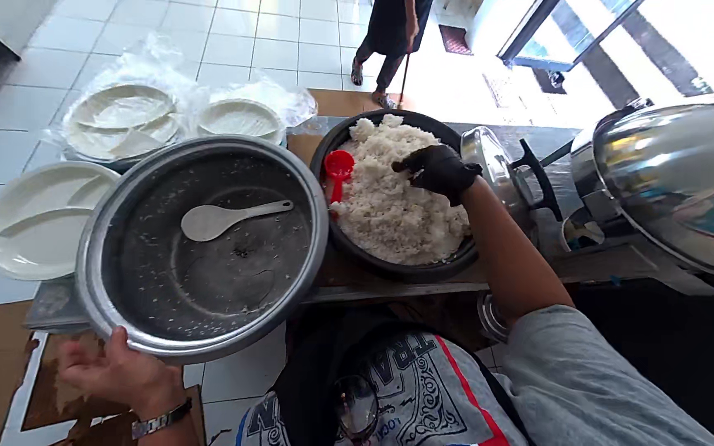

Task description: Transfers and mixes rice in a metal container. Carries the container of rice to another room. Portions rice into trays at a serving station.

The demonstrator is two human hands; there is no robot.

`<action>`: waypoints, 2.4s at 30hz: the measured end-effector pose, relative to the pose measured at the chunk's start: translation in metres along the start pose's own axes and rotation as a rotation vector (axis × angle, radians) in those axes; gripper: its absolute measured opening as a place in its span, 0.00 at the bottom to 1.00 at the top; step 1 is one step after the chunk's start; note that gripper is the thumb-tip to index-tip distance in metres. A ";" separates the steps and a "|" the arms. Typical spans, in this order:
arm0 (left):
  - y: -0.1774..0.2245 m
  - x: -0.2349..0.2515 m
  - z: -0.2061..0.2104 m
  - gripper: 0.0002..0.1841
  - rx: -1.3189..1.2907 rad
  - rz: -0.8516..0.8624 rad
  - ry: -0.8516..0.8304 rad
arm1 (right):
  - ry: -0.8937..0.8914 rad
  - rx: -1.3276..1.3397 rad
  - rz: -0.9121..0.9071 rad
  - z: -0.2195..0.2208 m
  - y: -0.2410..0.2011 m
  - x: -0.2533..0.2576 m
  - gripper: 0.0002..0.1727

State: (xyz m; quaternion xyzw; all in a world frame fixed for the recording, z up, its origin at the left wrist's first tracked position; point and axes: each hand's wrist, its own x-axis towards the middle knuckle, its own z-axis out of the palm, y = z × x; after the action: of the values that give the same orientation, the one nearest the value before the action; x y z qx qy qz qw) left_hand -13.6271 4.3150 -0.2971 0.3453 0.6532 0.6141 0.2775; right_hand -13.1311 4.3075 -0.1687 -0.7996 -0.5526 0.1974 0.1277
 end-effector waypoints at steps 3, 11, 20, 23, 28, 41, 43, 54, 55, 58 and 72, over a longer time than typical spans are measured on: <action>0.009 -0.045 0.013 0.37 0.087 0.061 0.100 | 0.293 0.104 -0.137 -0.013 0.016 -0.005 0.09; 0.019 -0.145 0.053 0.39 0.175 0.269 0.137 | 0.325 0.115 -0.382 -0.016 0.050 -0.017 0.08; 0.169 -0.213 0.211 0.22 -0.326 0.330 -0.946 | 0.184 1.480 -0.172 -0.022 0.116 -0.080 0.22; 0.210 -0.287 0.285 0.20 -0.426 -0.176 -1.297 | 0.384 1.803 -0.048 -0.035 0.169 -0.133 0.26; 0.206 -0.426 0.389 0.25 -0.220 -0.737 -1.618 | 0.852 1.934 0.331 -0.009 0.232 -0.221 0.32; 0.163 -0.546 0.495 0.24 0.393 -0.510 -1.487 | 1.123 1.874 0.704 0.046 0.266 -0.304 0.33; 0.170 -0.540 0.492 0.20 0.476 -0.416 -1.547 | 1.093 1.850 0.675 0.047 0.269 -0.301 0.34; 0.257 -0.426 0.402 0.20 0.450 -0.174 -1.493 | 0.816 1.816 0.448 0.024 0.264 -0.259 0.42; 0.260 -0.411 0.396 0.17 0.431 -0.120 -1.482 | 0.791 1.784 0.429 0.019 0.262 -0.255 0.43; 0.274 -0.368 0.385 0.16 0.449 0.090 -1.494 | 0.791 1.679 0.365 0.004 0.250 -0.241 0.39; 0.254 -0.236 0.374 0.12 0.061 -0.439 -1.251 | 0.593 1.768 0.241 0.000 0.232 -0.195 0.49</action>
State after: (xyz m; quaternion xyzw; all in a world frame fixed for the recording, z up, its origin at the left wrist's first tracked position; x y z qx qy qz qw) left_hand -13.1614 4.3582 -0.0931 0.5034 0.4413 0.2081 0.7131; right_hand -12.9981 4.0428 -0.2327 -0.4821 -0.0606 0.3455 0.8028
